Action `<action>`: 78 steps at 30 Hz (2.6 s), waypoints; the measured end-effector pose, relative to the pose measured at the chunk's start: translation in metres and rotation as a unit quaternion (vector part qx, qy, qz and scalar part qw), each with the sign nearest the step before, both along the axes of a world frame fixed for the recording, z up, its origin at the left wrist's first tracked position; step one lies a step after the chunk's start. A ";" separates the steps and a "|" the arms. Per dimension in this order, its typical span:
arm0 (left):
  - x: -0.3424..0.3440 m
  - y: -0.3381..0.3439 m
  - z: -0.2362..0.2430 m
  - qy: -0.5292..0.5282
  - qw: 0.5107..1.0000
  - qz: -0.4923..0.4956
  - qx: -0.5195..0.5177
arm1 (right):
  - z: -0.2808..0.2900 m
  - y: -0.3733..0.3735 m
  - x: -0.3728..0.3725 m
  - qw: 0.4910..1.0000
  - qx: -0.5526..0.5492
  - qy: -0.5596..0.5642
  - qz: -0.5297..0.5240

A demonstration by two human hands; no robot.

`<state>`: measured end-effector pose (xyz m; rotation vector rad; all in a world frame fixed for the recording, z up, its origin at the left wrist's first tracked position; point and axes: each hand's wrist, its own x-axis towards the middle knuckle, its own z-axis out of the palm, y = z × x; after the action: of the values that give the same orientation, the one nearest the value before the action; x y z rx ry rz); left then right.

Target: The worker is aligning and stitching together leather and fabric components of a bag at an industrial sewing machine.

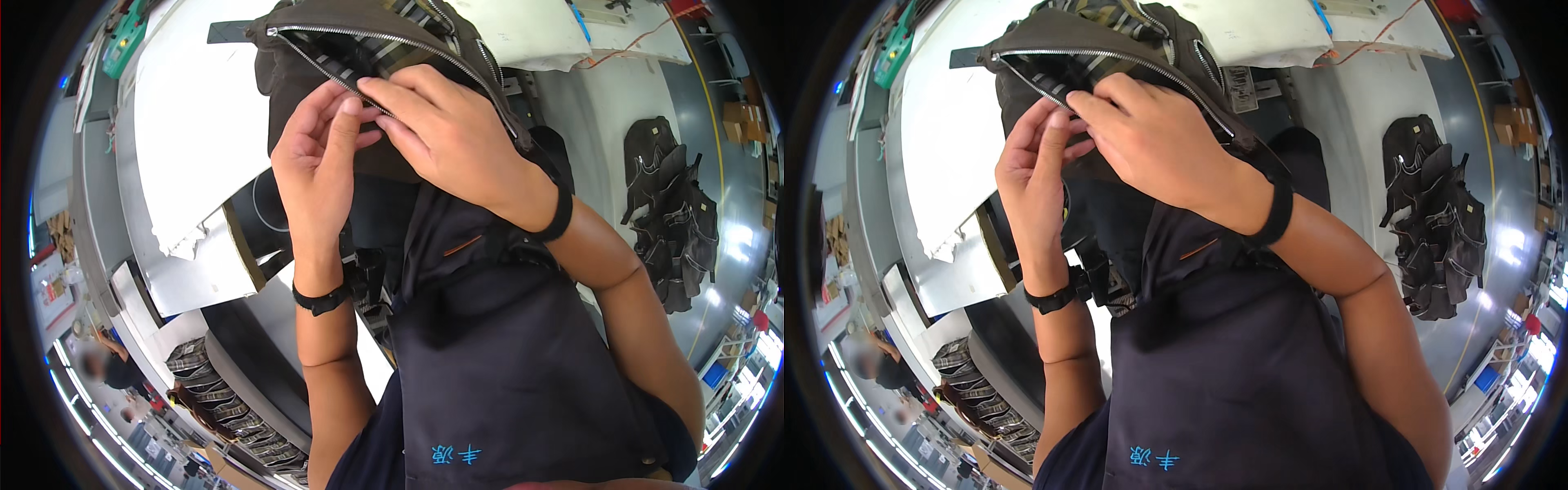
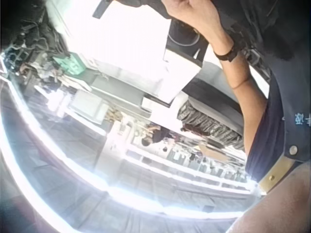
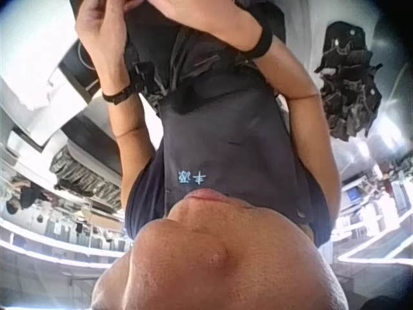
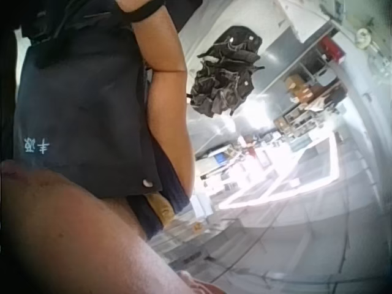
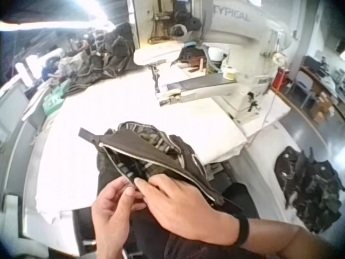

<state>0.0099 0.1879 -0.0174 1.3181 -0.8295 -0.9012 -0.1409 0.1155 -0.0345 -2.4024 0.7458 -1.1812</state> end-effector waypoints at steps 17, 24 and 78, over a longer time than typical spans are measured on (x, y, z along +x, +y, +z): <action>0.008 0.002 -0.011 -0.036 0.999 -0.003 0.018 | -0.004 -0.003 0.011 1.000 0.022 -0.016 0.016; 0.029 -0.014 0.024 -0.370 0.900 0.232 -0.006 | 0.034 -0.025 -0.006 0.857 0.468 -0.039 0.211; 0.080 -0.163 -0.039 -0.130 0.984 0.075 0.092 | 0.028 -0.102 -0.029 0.994 0.026 0.091 0.060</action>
<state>0.0900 0.0250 -0.0564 1.6617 -0.8488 -0.7088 -0.1696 0.0131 -0.0064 -2.4967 0.6654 -0.8953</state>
